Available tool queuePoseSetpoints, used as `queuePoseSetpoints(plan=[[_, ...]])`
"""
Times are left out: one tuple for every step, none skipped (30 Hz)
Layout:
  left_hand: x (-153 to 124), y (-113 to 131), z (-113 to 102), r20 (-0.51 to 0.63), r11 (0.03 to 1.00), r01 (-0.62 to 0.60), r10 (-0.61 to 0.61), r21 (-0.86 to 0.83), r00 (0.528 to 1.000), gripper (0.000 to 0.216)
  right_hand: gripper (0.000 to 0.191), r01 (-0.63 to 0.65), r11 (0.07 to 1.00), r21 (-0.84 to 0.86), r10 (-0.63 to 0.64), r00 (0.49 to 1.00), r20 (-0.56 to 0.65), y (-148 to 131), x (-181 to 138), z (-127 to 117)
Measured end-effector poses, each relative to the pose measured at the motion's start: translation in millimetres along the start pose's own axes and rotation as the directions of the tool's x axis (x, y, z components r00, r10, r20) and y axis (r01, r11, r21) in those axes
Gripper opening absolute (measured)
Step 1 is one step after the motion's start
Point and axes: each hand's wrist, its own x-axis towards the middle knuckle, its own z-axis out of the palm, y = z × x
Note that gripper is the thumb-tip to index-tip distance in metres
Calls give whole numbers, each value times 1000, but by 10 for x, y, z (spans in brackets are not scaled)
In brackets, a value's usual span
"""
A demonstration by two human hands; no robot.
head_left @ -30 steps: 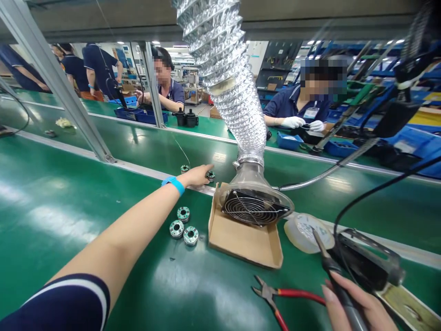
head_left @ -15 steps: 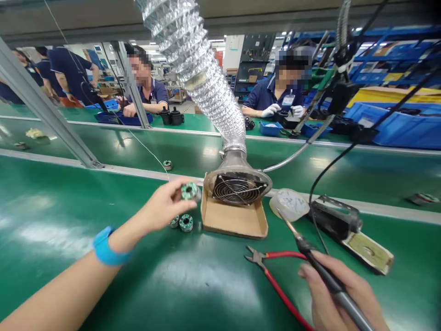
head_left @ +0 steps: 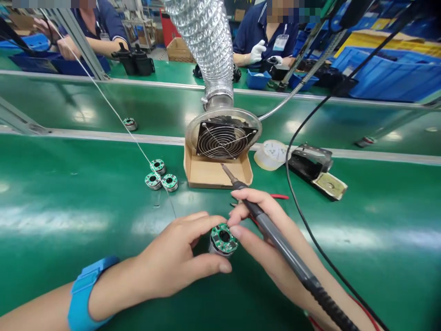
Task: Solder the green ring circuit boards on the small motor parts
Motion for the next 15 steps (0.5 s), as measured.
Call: queuePoseSetpoints(plan=[[-5, -1, 3, -3, 1000, -2, 2, 12, 1000, 26, 43, -18, 1000, 10, 18, 1000, 22, -1, 14, -2], [-10, -4, 7, -7, 1000, -1, 1, 24, 1000, 25, 43, -30, 999, 18, 29, 999, 40, 0, 27, -2], [-13, -7, 11, -15, 999, -4, 4, 34, 1000, 25, 43, -37, 999, 21, 36, 998, 57, 3, 38, 1], [-16, -9, 16, -21, 999, -4, 5, 43, 1000, 23, 42, -41, 999, 20, 39, 997, 68, 8, 47, 7], [-18, -11, 20, -24, 999, -3, 4, 47, 1000, 21, 40, -44, 999, 17, 42, 996, 76, 16, 54, 16], [-19, -13, 25, -26, 999, -2, 3, 50, 1000, 20, 39, -42, 999, 14, 41, 996, 80, 29, 60, 28], [-20, -15, 32, -32, 999, 2, 0, 53, 999, 19, 38, -35, 999, 8, 34, 996, 77, 45, 64, 42], [-21, -19, 42, -40, 998, 10, -8, 56, 999, 19, 38, -17, 1000, -1, 17, 998, 69, 65, 67, 58], [-21, -25, 55, -46, 998, 21, -19, 59, 999, 19, 39, 6, 1000, -11, -5, 998, 60, 90, 68, 74], [-19, -33, 71, -56, 997, 36, -32, 64, 998, 20, 40, 29, 999, -23, -28, 998, 52, 117, 66, 90], [-14, -44, 91, -62, 996, 52, -47, 71, 997, 23, 41, 45, 998, -33, -43, 998, 50, 147, 60, 105], [-6, -57, 114, -70, 994, 72, -66, 81, 995, 25, 41, 53, 998, -35, -51, 997, 50, 178, 48, 120], [8, -70, 138, -74, 991, 91, -84, 93, 994, 25, 40, 49, 998, -27, -48, 998, 44, 210, 31, 135], [27, -83, 161, -81, 988, 112, -104, 110, 991, 25, 40, 44, 999, -21, -43, 999, 27, 242, 10, 151], [49, -96, 184, -94, 982, 135, -123, 133, 988, 23, 41, 36, 999, -30, -36, 999, 1, 274, -14, 169]])
